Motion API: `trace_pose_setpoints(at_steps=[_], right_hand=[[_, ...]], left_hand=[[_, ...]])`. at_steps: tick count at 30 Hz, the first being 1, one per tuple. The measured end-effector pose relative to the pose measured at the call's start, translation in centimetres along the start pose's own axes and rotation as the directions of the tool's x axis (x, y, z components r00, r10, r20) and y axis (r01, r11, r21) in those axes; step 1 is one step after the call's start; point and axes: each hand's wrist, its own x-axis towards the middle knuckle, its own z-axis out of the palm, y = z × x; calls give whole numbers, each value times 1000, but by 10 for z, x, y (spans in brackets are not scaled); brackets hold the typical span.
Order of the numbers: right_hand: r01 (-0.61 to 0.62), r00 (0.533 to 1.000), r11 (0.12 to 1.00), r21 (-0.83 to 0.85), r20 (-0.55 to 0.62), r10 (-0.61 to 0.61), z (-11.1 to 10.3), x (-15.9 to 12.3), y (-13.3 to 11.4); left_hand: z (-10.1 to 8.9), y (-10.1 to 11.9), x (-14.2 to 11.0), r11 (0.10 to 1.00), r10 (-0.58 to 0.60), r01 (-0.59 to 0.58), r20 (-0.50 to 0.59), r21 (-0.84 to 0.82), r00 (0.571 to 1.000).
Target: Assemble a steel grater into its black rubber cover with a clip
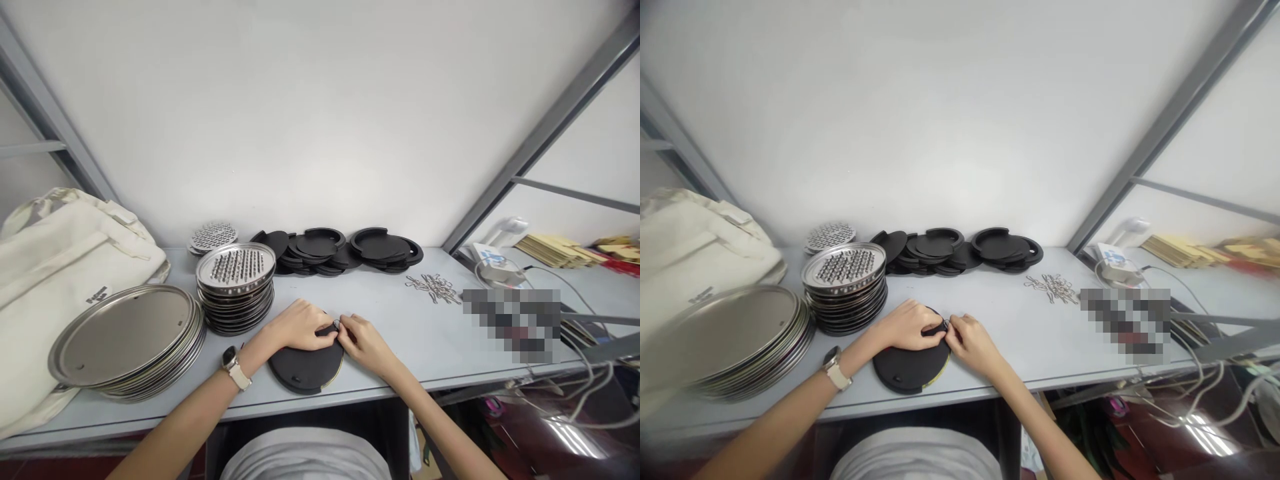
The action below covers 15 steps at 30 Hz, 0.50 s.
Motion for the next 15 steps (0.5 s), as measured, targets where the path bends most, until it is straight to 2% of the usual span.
trace_pose_setpoints(at_steps=[15], right_hand=[[-29, 999, 1000, -12, -23, 29, 0, -2, -1]], left_hand=[[0, 0, 0, 1000, 13, -13, -11, 18, 1000]])
